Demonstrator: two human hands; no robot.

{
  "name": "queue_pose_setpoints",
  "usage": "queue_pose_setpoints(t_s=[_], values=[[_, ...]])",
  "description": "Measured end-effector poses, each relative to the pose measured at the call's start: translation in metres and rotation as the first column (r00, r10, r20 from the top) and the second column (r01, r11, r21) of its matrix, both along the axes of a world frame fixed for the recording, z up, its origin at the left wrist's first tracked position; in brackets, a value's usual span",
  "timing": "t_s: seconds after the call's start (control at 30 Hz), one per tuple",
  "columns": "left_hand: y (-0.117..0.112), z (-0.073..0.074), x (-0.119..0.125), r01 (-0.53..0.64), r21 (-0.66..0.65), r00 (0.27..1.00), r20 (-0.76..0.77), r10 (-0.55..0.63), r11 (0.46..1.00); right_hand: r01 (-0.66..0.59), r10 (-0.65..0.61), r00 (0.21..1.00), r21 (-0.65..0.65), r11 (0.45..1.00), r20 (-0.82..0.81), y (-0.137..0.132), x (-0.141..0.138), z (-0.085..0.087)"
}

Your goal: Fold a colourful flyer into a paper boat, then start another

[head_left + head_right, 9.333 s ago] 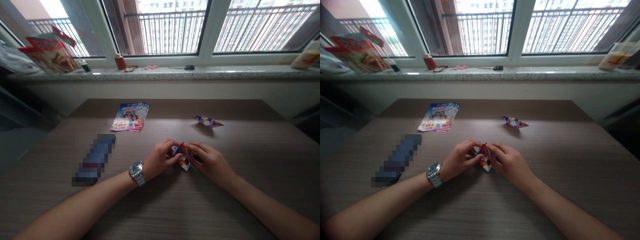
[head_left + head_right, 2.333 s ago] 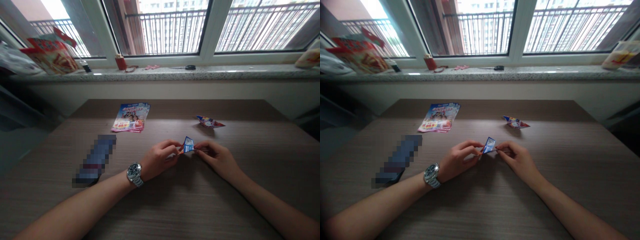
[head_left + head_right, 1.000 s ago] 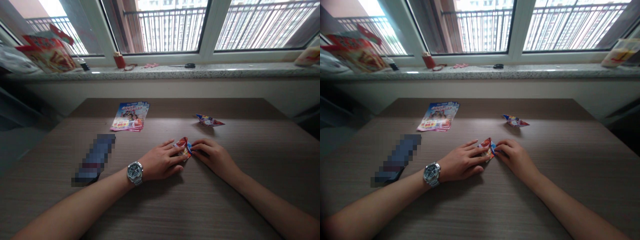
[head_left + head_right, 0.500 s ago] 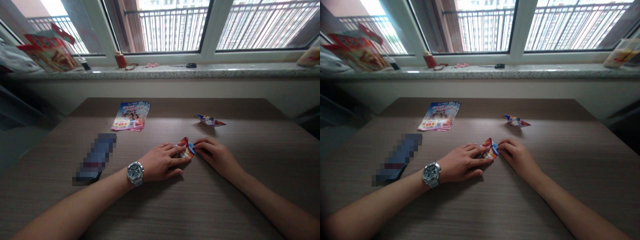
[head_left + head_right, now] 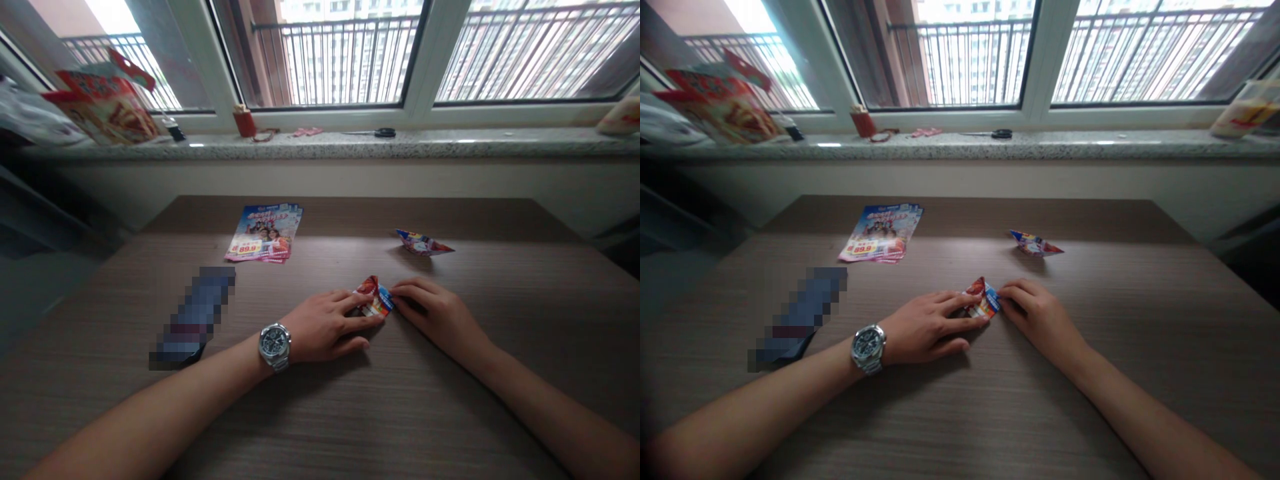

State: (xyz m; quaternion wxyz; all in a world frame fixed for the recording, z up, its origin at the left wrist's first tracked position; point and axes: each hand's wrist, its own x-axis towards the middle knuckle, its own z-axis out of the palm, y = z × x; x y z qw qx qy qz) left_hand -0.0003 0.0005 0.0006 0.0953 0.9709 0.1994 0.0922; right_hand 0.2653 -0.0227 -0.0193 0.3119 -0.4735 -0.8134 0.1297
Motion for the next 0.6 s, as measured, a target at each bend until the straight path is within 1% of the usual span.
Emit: queue_pose_setpoints(t_s=[0.1, 0.2, 0.3, 0.4, 0.5, 0.6], values=[[-0.0011, -0.0011, 0.0014, 0.019, 0.016, 1.000, -0.015, -0.019, 1.000, 0.003, -0.003, 1.000, 0.004, 1.000, -0.017, -0.0016, -0.0030, -0.0017], [-0.0021, -0.0024, 0.0029, 0.042, 0.035, 0.999, -0.023, -0.041, 0.999, -0.001, 0.000, 1.000, -0.026, 1.000, -0.006, -0.0029, -0.0056, -0.0042], [-0.0022, -0.0029, 0.0037, 0.059, 0.049, 0.998, 0.000, -0.059, 0.997, 0.006, -0.006, 1.000, -0.056, 0.998, 0.004, -0.0039, -0.0075, -0.0050], [-0.0009, -0.0029, 0.0043, 0.067, 0.036, 0.997, 0.046, -0.068, 0.997, -0.002, 0.001, 1.000, -0.067, 0.998, -0.002, -0.0041, -0.0083, -0.0045], [0.0009, -0.0042, 0.0053, 0.052, -0.003, 0.992, 0.119, -0.051, 0.999, -0.028, 0.028, 1.000, -0.075, 0.997, -0.006, -0.0037, -0.0079, -0.0046], [0.0021, -0.0066, 0.0070, -0.004, -0.042, 0.980, 0.196, 0.012, 0.999, -0.043, 0.042, 0.999, -0.078, 0.996, -0.007, -0.0033, -0.0076, -0.0054]])
